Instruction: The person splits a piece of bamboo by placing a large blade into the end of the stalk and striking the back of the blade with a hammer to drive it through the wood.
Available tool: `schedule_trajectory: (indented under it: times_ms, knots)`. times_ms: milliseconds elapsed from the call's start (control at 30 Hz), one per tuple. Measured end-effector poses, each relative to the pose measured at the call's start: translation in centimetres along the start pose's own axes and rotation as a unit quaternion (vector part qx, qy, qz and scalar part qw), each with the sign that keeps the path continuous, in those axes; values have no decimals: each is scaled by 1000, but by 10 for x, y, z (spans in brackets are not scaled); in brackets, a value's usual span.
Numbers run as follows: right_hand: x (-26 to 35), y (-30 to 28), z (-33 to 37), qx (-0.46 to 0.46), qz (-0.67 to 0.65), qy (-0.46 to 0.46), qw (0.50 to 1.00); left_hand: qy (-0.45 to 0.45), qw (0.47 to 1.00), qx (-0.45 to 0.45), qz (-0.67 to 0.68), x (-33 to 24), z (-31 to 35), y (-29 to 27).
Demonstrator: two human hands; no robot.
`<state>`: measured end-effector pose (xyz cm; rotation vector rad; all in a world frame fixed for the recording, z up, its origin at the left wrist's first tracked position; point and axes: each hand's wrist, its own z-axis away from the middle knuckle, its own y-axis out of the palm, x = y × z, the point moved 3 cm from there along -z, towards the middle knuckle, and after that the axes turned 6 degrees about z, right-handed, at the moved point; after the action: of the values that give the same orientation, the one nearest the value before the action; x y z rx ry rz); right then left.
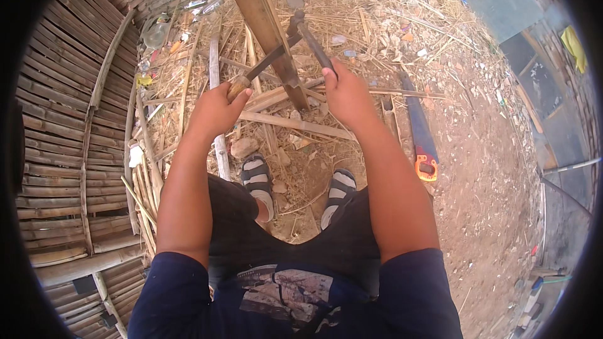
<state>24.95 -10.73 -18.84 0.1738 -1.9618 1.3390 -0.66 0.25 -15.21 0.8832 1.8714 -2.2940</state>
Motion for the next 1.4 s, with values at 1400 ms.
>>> schedule_trajectory:
  times_ms: [1400]
  knots:
    - [14, -21, 4, -27, -59, 17, 998, -7, 999, 36, -20, -4, -3, 8]
